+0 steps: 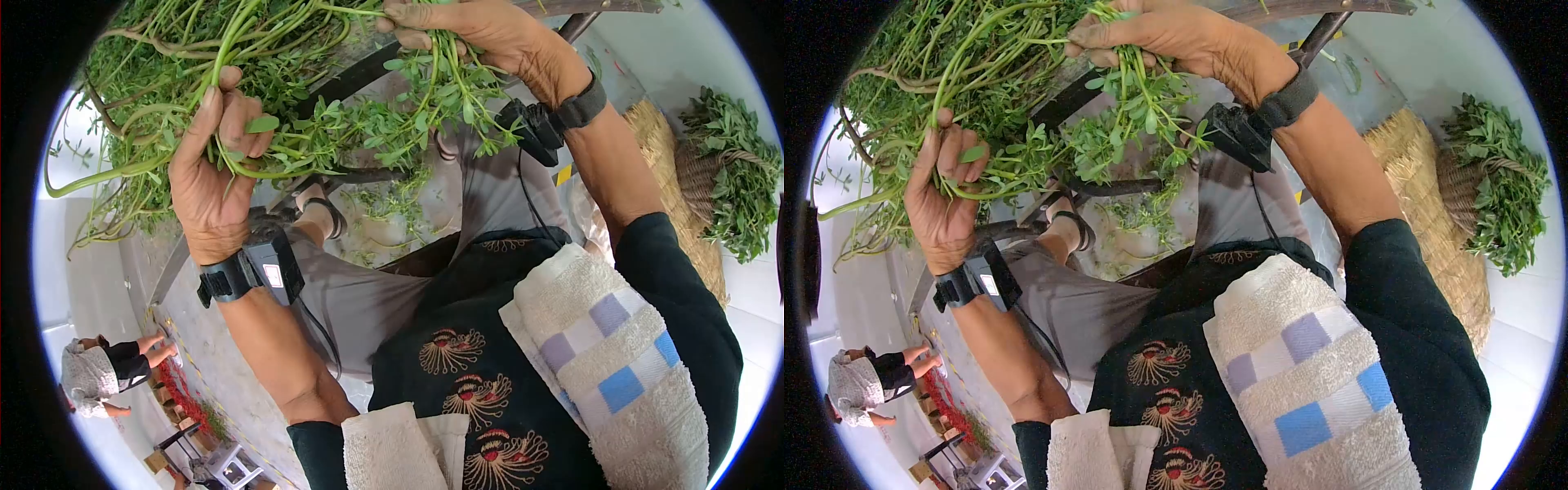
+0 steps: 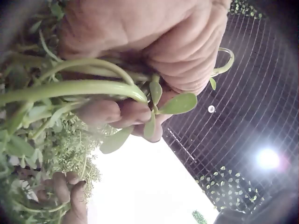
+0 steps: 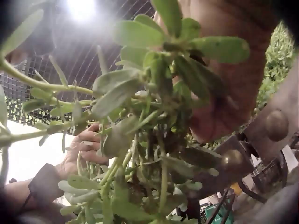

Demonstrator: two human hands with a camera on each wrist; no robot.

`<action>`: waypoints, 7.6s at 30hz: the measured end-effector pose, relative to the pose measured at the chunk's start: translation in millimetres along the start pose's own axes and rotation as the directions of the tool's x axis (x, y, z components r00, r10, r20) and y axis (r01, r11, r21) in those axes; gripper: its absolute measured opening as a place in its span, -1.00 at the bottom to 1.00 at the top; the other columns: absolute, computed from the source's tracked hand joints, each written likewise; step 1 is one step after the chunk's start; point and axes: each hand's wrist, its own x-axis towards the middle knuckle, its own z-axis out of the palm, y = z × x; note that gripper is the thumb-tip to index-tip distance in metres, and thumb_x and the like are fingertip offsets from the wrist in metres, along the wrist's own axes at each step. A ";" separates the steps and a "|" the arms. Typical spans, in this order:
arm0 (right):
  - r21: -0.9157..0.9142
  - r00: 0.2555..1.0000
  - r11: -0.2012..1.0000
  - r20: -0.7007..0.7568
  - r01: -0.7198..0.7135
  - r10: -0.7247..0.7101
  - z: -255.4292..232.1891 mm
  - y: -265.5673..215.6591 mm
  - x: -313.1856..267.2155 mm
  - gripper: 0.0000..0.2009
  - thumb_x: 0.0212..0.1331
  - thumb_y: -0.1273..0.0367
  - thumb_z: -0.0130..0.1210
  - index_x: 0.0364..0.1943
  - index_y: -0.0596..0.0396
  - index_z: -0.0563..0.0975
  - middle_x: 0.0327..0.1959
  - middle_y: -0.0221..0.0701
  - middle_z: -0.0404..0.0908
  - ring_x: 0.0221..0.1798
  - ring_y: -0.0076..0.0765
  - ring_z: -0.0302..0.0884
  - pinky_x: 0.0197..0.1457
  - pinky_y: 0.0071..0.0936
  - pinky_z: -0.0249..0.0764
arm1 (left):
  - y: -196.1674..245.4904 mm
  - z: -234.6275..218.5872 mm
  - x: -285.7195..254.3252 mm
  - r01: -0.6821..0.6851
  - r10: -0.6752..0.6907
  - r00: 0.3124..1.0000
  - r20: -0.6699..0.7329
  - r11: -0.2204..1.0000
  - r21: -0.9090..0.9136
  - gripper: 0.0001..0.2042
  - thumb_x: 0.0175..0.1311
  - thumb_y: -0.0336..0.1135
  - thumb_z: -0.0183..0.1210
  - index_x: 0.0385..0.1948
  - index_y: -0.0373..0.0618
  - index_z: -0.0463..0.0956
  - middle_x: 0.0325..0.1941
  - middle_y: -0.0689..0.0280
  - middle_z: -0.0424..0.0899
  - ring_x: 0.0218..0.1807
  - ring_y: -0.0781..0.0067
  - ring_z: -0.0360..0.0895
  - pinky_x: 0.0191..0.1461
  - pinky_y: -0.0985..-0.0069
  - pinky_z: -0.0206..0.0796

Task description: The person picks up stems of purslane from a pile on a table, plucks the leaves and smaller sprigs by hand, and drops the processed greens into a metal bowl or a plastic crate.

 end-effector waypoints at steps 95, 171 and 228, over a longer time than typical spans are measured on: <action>-0.466 0.914 0.870 -0.263 0.160 -0.309 65.9 -45.5 -59.2 -0.80 0.05 0.32 0.24 -0.34 0.18 0.62 -0.56 -0.64 0.49 -0.51 -0.79 0.28 -0.47 -0.71 0.21 | 2.4 18.1 32.5 -0.149 0.174 0.984 -0.031 0.718 -0.680 -0.79 0.36 -0.27 -0.02 -0.20 -0.25 0.35 -0.18 0.12 0.39 -0.23 0.34 0.38 -0.22 0.50 0.42; -0.986 0.769 0.133 -0.005 0.104 -0.639 148.0 -34.3 171.1 -0.42 -0.06 0.05 0.20 0.10 -0.07 0.41 -0.22 -0.13 0.57 -0.15 -0.03 0.55 -0.16 -0.13 0.47 | 133.9 -75.3 -358.9 0.487 0.425 0.371 -0.826 0.668 0.563 -0.57 0.30 0.08 -0.04 -0.69 0.00 0.29 -0.78 0.51 0.15 -0.75 0.66 0.04 -0.62 0.63 -0.20; -0.082 0.912 0.996 0.404 -0.037 0.067 298.9 61.8 139.8 -0.79 -0.02 0.48 -0.02 -0.27 0.15 0.57 -0.34 -0.42 0.55 -0.34 -0.60 0.45 -0.31 -0.60 0.44 | 65.7 -98.5 -336.7 -0.445 0.594 0.538 -0.598 0.803 0.397 -0.63 0.39 0.00 -0.12 -0.59 -0.01 0.25 -0.83 0.54 0.07 -0.73 0.68 -0.04 -0.69 0.64 -0.20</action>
